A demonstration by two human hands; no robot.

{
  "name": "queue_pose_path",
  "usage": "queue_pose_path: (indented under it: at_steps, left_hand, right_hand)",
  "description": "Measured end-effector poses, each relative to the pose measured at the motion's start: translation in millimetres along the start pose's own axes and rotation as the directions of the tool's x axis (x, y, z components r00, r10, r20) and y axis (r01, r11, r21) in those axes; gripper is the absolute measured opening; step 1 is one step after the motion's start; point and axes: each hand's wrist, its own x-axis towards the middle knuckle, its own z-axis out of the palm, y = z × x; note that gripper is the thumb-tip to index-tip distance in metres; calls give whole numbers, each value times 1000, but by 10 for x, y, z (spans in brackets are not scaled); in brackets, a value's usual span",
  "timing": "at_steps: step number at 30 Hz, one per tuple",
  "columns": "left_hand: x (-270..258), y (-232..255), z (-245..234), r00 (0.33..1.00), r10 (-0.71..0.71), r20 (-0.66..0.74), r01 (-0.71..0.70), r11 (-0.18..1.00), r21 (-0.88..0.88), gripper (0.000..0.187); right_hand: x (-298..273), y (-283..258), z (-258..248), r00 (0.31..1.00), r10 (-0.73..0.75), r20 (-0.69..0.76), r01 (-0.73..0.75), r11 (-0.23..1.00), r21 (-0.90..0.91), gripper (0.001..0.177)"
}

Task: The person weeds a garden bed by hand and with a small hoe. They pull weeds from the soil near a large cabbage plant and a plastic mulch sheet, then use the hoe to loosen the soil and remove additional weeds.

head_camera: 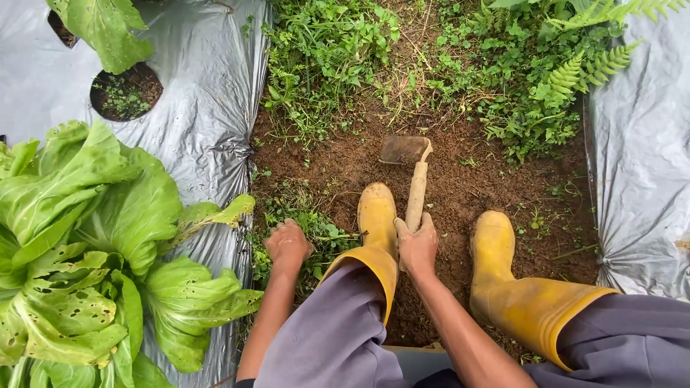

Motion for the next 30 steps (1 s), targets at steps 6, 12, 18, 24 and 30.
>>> queue_pose_path:
  at_steps: [6,12,18,24,30]
  left_hand:
    - [208,-41,187,996,22,84,-23,1000,14,42]
    - [541,-34,512,995,7,97,-23,986,165,48]
    - [533,173,105,942,-104,319,-6,945,327,30]
    - [655,307,-52,897,-169,409,19,938,346,29]
    - [797,311,56,873,-141,467,-113,873,475,54]
  right_hand:
    - [256,-796,33,995,-82,64,82,997,-6,24]
    - [984,-1558,-107,916,-386,107,398,908,-128,30]
    - [1976,-2235,-478,845,-437,308,533,730,-428,38]
    - [2322,-2295,-961,885,-271,378,456,664,-593,41]
    - [2524,-1747,-1227,946,-111,303,252,840,-480,47]
